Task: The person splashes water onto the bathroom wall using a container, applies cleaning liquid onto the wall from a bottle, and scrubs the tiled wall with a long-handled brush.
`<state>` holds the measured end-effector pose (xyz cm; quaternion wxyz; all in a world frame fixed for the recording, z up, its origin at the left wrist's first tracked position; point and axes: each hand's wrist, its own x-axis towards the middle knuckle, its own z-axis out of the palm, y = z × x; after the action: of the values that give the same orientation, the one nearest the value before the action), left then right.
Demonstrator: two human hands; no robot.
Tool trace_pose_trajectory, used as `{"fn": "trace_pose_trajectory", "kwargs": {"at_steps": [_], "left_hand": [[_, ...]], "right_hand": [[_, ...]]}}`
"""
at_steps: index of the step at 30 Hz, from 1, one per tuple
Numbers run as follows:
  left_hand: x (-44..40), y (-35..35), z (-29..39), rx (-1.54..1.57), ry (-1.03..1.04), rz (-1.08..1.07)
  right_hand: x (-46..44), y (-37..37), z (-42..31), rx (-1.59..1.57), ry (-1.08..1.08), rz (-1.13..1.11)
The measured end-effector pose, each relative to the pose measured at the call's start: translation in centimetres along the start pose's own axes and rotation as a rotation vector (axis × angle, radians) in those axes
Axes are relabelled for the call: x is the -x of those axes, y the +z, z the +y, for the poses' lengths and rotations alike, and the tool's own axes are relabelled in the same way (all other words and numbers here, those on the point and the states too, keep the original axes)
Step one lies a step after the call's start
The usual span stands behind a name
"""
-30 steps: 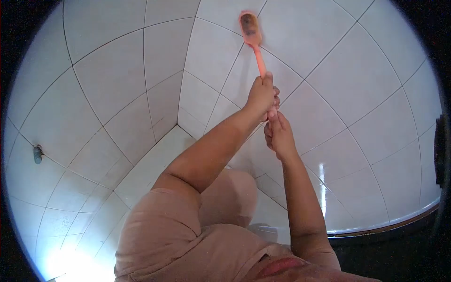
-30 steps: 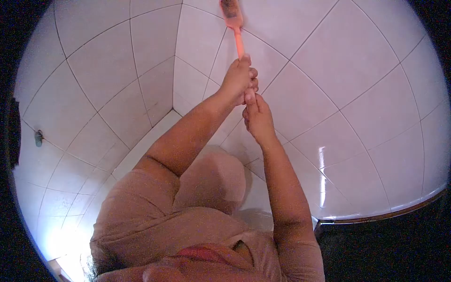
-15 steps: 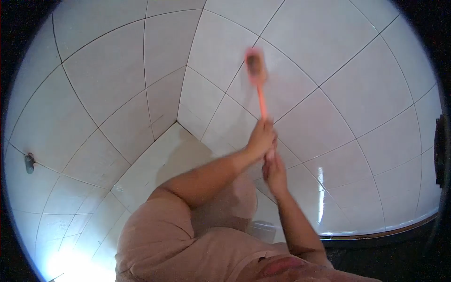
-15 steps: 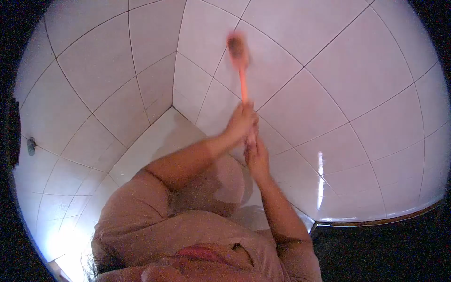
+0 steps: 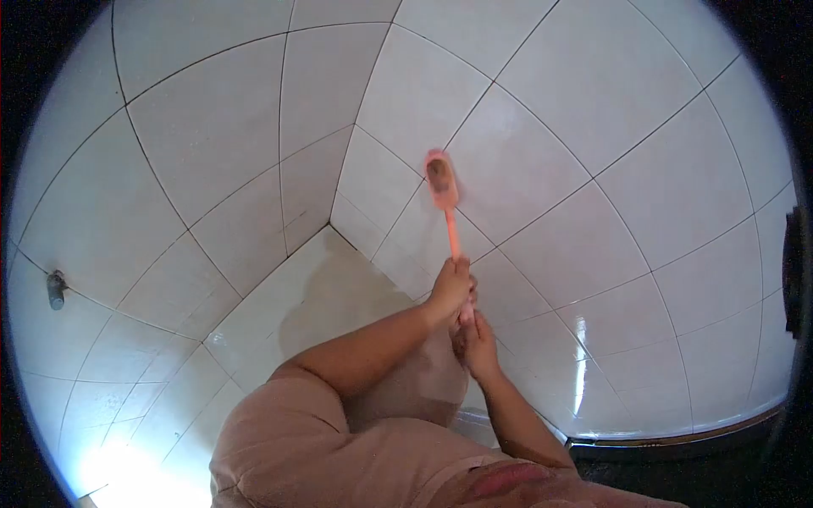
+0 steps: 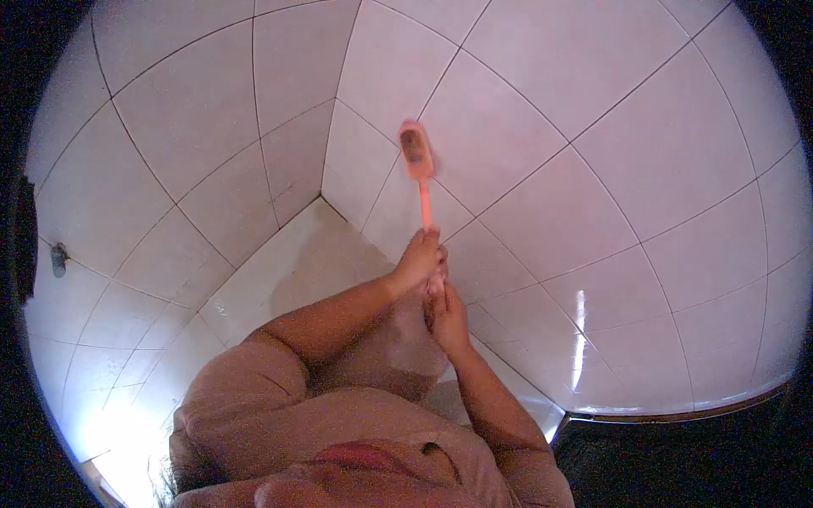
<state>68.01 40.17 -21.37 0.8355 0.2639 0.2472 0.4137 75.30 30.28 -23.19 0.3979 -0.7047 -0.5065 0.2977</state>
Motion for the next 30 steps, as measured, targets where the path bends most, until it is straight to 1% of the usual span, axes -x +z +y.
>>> {"fn": "trace_pose_trajectory", "kwargs": {"at_steps": [2,4,5,7,9,10,11,12,13,14,16,17,19,20,22,24,26,27,29,30], "left_hand": [[-0.4,1.5,4.0,-0.082,0.103,0.004],[-1.2,4.0,10.1,-0.136,0.240,0.010],[-2.1,4.7,12.9,-0.167,0.322,-0.102],[-1.9,6.8,17.9,-0.035,0.366,-0.147],[-2.8,6.5,18.7,-0.042,0.374,-0.158],[-3.1,6.3,19.0,-0.041,0.386,-0.172],[-2.9,5.6,18.2,-0.071,0.371,-0.150],[-2.5,4.6,16.6,-0.099,0.356,-0.128],[-2.5,3.1,14.6,-0.040,0.314,-0.081],[-2.7,1.2,12.1,0.022,0.268,-0.035],[-3.7,-3.3,7.0,0.156,0.101,0.012],[-3.5,-4.1,5.9,0.159,0.104,0.013],[-2.6,-4.4,5.7,0.182,-0.004,0.122],[-3.0,-4.0,6.0,0.190,0.037,0.147],[-4.8,-3.1,9.1,0.062,0.180,0.096],[-4.6,-0.1,15.0,0.014,0.336,-0.025],[-4.4,2.0,19.7,-0.022,0.392,-0.040],[-4.8,2.2,20.2,-0.023,0.390,-0.032],[-5.0,2.1,21.0,-0.031,0.399,0.088],[-5.2,1.2,20.3,-0.033,0.402,0.095]], "right_hand": [[-1.7,-0.9,-3.4,0.072,0.025,-0.007],[-4.1,-1.1,-10.8,-0.086,-0.042,-0.014],[-5.5,-1.0,-13.8,-0.119,-0.072,-0.007],[-7.3,-1.0,-17.7,-0.158,-0.096,-0.002],[-8.2,-0.8,-19.9,-0.324,-0.057,-0.136],[-8.5,-0.2,-19.1,-0.314,-0.049,-0.088],[-8.4,0.4,-17.7,-0.314,-0.054,-0.092],[-7.7,1.0,-15.8,-0.245,-0.084,-0.078],[-7.2,1.6,-13.8,-0.174,-0.114,-0.063],[-6.6,2.2,-11.6,-0.158,-0.054,-0.104],[-4.9,3.2,-7.5,-0.104,0.090,-0.171],[-4.6,3.7,-6.3,-0.067,0.164,-0.201],[-5.2,4.0,-5.4,-0.045,0.122,-0.197],[-5.4,3.9,-4.9,-0.025,0.089,-0.189],[-6.4,3.1,-10.2,-0.016,-0.032,-0.113],[-9.3,2.2,-13.8,0.113,-0.242,-0.108],[-10.5,2.6,-18.3,-0.192,-0.083,-0.137],[-11.1,2.9,-18.5,-0.194,-0.078,-0.144],[-11.9,3.5,-18.8,-0.253,-0.072,-0.172],[-11.9,4.0,-17.9,-0.255,-0.072,-0.180]]}}
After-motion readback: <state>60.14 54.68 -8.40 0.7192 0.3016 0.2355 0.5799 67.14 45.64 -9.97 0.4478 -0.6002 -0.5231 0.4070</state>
